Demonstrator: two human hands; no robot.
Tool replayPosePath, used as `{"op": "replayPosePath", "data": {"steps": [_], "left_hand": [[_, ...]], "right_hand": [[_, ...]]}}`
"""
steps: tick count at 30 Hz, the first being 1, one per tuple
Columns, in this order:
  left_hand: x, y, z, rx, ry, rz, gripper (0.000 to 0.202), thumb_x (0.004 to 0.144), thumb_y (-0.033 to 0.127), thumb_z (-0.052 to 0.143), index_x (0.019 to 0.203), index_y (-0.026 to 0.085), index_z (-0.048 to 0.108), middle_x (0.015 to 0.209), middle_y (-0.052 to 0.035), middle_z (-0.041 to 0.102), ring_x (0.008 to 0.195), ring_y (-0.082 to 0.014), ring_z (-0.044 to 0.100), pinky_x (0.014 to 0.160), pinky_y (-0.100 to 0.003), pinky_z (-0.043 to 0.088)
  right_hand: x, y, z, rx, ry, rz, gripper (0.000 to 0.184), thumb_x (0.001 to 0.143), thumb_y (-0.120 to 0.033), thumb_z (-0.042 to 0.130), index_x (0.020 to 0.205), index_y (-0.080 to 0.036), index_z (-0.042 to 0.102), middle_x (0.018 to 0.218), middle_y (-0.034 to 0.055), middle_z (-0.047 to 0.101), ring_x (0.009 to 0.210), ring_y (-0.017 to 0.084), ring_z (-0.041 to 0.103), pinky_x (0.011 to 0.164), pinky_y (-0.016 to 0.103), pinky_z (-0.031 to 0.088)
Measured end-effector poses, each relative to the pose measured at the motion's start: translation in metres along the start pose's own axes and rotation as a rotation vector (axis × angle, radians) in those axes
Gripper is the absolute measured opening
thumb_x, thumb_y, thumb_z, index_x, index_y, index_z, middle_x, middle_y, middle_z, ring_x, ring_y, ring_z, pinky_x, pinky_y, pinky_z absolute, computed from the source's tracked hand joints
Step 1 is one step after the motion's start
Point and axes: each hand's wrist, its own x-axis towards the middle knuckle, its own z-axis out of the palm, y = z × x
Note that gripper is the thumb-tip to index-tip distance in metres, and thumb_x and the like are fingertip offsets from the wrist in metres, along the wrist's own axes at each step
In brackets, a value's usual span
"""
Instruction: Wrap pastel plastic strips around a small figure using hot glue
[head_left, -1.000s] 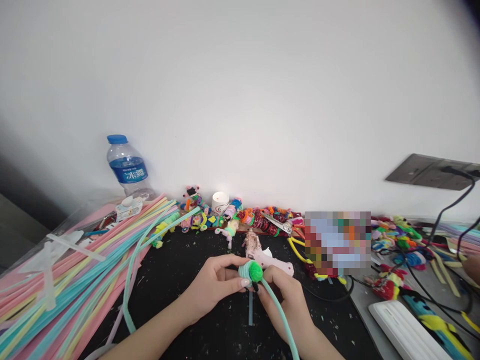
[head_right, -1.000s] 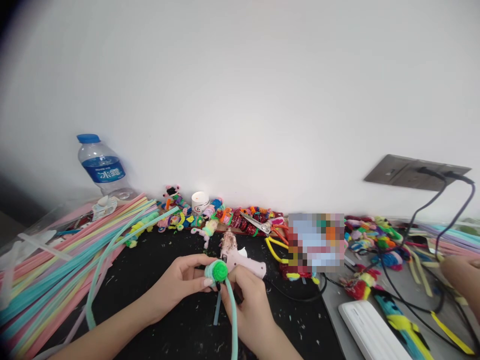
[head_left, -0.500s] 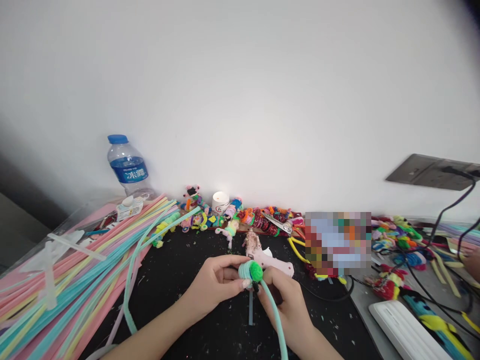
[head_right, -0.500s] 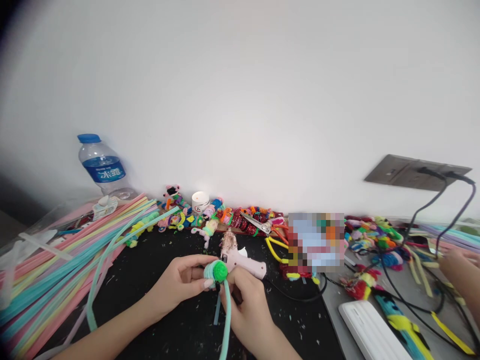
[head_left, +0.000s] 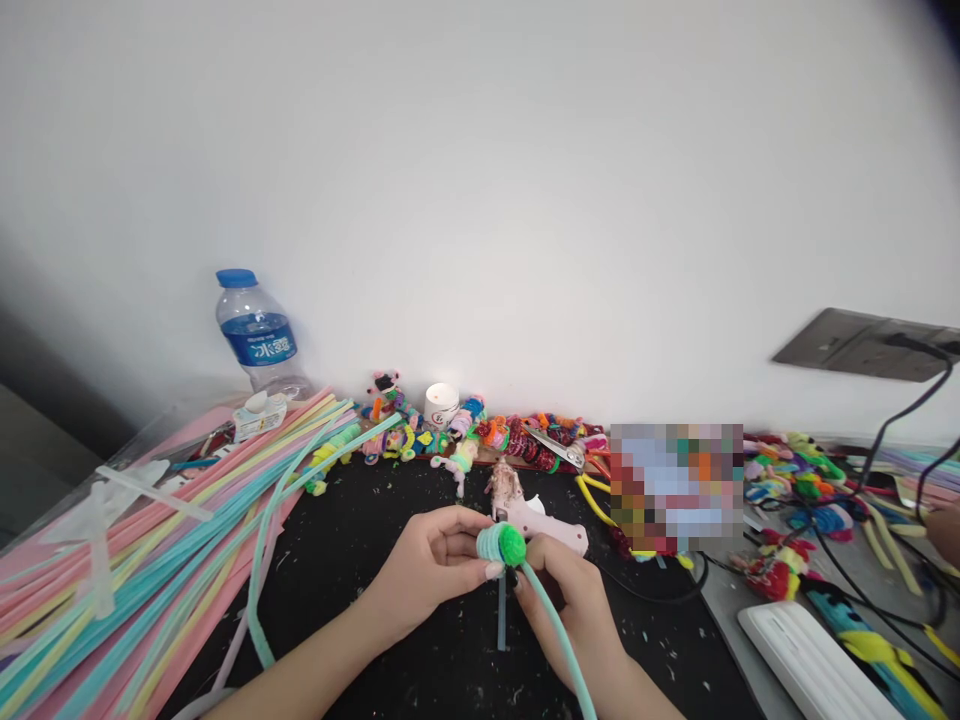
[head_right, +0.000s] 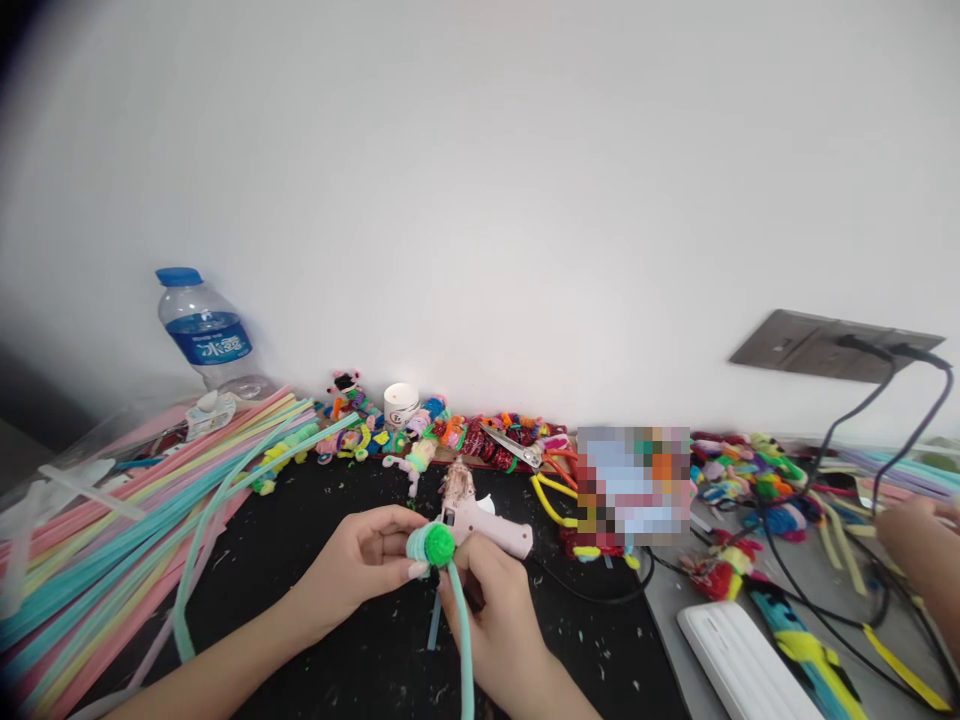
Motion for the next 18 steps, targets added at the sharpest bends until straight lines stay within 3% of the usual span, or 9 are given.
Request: {"op": "replayPosePath", "data": {"steps": [18], "left_hand": [[-0.0015, -0.0020, -0.0015, 0.097, 0.007, 0.058, 0.028, 0.064, 0.019, 0.074, 0.089, 0.014, 0.063, 0.083, -0.0076, 0.072, 0.080, -0.0213, 0.065, 0.076, -0.032, 0.051]], "right_hand": [[0.0004, 0.0003, 0.0023, -0.015, -0.005, 0.007, 0.022, 0.083, -0.017, 0.045, 0.062, -0.020, 0.037, 0.058, -0.0045, 0.037, 0.050, 0.010, 0.035, 0.046, 0.022, 0.027]]}}
